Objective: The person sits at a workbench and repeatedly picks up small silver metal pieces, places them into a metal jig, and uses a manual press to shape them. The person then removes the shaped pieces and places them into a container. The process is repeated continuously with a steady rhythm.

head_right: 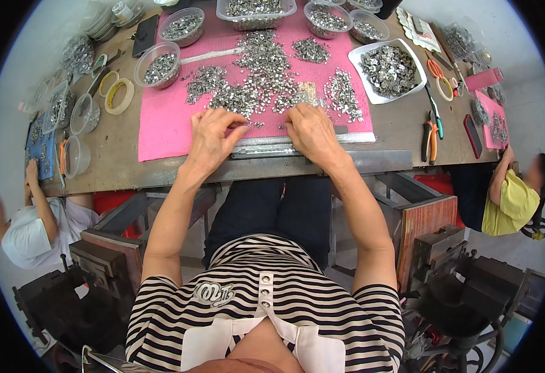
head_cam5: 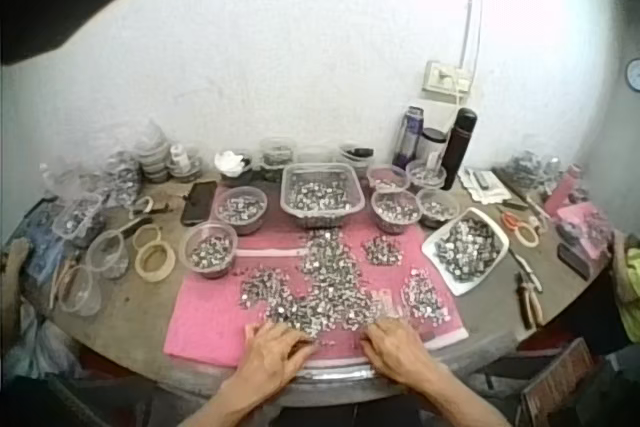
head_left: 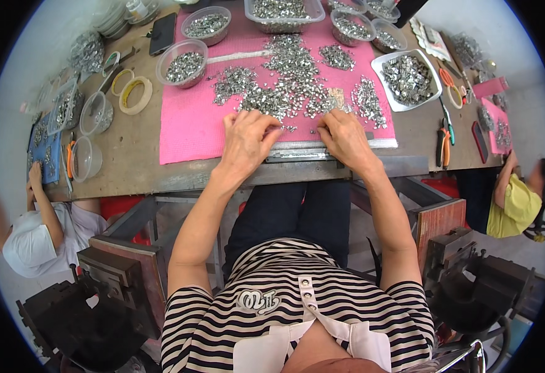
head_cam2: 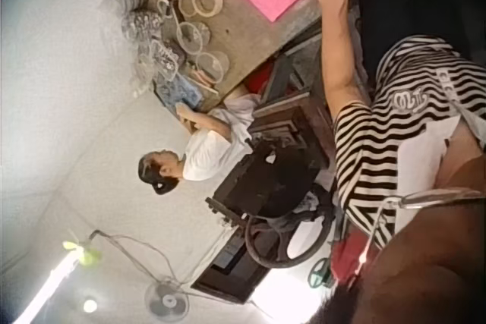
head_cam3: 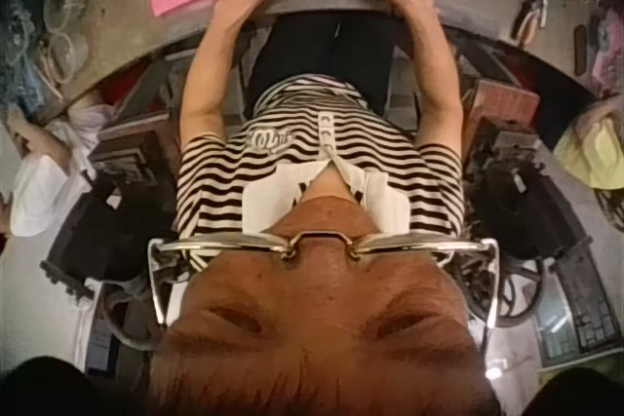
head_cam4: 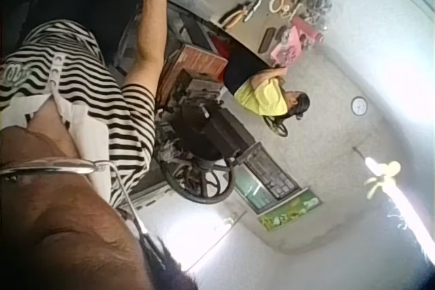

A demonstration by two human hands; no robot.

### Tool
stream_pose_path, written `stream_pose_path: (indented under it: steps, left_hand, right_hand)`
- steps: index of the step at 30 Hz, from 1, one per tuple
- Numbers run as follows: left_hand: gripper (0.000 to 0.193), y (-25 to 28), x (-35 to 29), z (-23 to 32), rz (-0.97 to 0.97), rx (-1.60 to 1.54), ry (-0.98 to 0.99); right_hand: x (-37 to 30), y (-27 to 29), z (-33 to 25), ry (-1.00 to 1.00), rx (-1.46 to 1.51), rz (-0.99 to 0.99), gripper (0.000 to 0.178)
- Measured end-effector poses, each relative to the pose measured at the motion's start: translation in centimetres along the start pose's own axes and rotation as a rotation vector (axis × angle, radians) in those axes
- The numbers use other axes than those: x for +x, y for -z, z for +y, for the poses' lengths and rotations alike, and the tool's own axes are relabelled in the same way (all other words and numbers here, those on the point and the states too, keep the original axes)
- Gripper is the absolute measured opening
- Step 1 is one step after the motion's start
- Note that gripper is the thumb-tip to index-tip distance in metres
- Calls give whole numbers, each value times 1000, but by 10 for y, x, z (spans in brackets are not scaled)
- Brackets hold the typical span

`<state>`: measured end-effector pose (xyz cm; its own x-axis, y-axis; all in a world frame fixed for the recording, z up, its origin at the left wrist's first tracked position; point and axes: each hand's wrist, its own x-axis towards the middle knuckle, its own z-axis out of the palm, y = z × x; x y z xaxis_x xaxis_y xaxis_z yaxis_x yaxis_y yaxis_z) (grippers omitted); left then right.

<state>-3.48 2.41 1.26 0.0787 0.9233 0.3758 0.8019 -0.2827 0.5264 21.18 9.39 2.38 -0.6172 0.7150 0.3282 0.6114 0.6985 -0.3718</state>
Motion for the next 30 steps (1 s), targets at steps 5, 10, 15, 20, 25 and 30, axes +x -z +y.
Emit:
stream_pose_path:
  steps: [5, 10, 15, 20, 25, 30]
  left_hand:
    - [12, -10, -1, 4, 40, 85, -48]
    - [6, -4, 1, -1, -19, -23, -36]
    - [9, 14, -10, -9, -61, -26, -55]
    - [11, 8, -17, -16, -14, 12, -77]
    - [12, 2, -22, -14, 81, -30, 60]
    - [13, 2, -24, -9, 133, 60, -18]
  right_hand:
    - [-4, 13, -22, -175, 369, 10, 8]
    - [-16, 1, -48, -64, 462, 51, 9]
    - [-22, -22, -62, -3, 449, 125, 9]
    - [-23, -31, -66, 6, 358, 146, 10]
    - [-24, -33, -68, 36, 263, 179, 12]
    - [-28, -32, -70, 111, 155, 201, 14]
